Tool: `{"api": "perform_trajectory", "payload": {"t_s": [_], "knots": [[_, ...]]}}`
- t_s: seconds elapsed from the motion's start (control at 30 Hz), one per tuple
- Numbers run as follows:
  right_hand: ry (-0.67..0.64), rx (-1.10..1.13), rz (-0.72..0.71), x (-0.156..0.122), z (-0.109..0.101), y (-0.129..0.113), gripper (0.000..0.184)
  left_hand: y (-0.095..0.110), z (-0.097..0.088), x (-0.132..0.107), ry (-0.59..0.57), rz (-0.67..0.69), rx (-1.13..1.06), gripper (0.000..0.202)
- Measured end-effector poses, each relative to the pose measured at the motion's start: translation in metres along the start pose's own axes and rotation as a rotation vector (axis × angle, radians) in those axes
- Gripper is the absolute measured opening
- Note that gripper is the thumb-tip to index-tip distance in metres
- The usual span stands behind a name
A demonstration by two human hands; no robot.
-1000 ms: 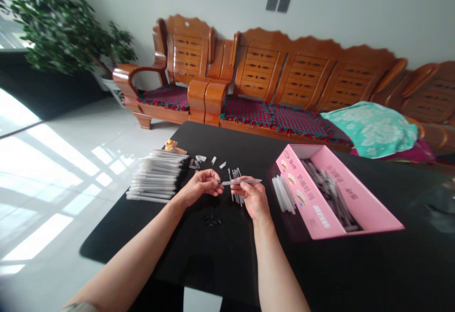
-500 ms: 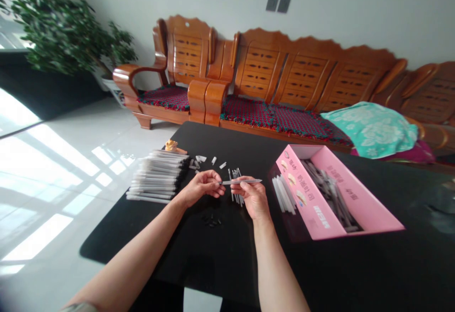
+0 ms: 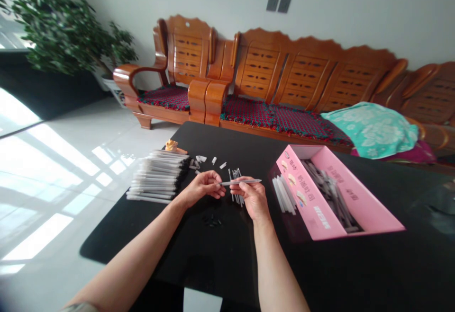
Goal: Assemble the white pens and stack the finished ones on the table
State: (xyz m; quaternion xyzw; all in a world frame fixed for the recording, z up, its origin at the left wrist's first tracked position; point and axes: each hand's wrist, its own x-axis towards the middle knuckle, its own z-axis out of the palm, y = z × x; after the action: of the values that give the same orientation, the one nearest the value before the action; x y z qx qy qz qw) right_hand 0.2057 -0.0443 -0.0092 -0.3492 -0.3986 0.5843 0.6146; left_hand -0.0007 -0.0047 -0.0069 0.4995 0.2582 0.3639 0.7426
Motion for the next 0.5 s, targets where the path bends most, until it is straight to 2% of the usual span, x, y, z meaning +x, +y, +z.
{"api": "perform_trajectory", "payload": {"t_s": [0.3,0.5], "knots": [[0.02,-0.007,-0.01,0.0,0.0022,-0.0011,0.014,0.0041,0.004,-0.0005,0.026,0.006,0.047,0.045],[0.028,0.011,-0.014,0.0002,0.0017,-0.0005,0.015,0.0036,0.0031,0.0013,0.072,-0.047,0.154,0.052]]}}
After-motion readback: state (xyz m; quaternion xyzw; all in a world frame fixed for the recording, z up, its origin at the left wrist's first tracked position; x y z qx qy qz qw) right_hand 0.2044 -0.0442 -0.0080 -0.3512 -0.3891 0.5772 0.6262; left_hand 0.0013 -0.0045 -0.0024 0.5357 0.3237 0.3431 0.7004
